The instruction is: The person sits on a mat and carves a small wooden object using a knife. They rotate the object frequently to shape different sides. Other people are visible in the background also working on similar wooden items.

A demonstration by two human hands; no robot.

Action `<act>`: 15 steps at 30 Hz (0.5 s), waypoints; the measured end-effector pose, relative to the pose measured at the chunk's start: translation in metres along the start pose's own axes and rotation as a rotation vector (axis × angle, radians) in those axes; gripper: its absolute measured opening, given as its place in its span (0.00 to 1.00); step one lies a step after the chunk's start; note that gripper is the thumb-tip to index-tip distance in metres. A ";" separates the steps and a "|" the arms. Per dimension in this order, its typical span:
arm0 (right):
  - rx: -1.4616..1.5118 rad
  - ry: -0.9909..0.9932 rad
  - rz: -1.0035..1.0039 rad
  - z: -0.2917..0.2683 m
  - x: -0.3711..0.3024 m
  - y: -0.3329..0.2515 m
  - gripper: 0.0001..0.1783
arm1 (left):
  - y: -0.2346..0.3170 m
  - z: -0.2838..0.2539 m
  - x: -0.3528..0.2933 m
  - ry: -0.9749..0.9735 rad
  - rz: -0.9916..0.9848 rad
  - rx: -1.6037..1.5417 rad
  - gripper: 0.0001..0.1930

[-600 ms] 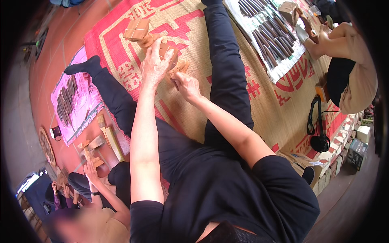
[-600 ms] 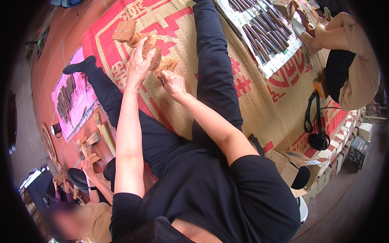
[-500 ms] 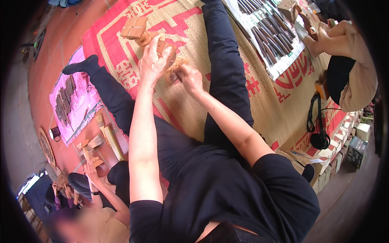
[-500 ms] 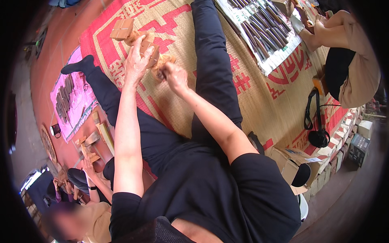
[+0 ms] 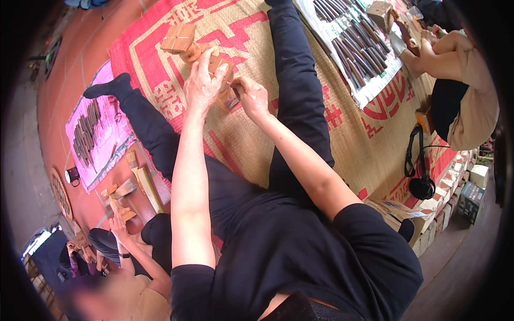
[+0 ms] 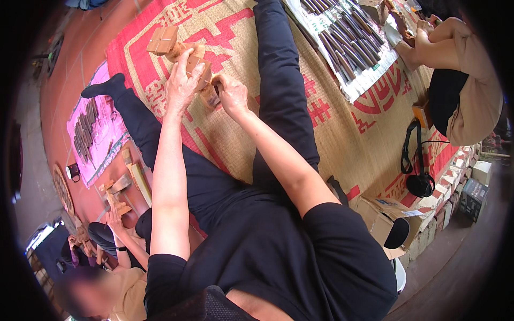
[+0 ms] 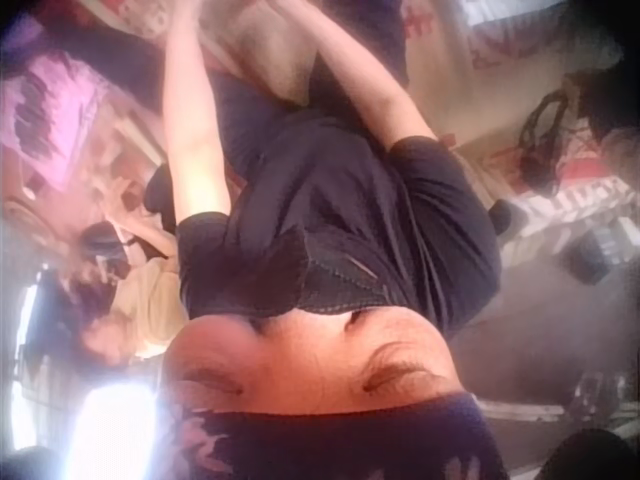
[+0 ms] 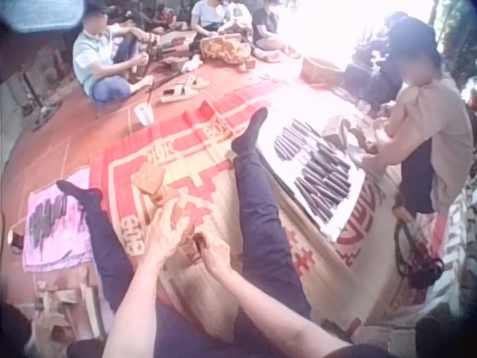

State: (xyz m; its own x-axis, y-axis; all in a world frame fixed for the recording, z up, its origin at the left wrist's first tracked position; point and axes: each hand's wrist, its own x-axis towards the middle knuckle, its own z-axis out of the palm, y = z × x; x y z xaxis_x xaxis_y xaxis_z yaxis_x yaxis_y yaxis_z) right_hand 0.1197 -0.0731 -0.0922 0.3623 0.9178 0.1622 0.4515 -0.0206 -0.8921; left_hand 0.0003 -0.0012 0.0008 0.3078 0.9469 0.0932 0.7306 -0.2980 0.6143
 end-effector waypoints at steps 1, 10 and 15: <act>-0.048 0.007 -0.012 0.007 -0.001 0.001 0.05 | 0.000 0.000 0.000 0.006 0.010 0.006 0.30; -0.029 -0.068 0.010 -0.010 -0.014 0.006 0.06 | 0.000 0.000 -0.001 0.014 0.009 -0.017 0.28; -0.057 -0.005 0.047 0.021 -0.011 0.004 0.04 | 0.000 0.001 -0.001 0.009 -0.005 0.017 0.28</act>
State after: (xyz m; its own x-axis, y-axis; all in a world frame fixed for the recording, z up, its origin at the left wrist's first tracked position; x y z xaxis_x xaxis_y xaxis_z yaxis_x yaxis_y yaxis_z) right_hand 0.0998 -0.0752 -0.1064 0.3805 0.9172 0.1182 0.4793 -0.0862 -0.8734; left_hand 0.0009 -0.0021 -0.0001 0.2990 0.9492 0.0976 0.7421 -0.2956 0.6016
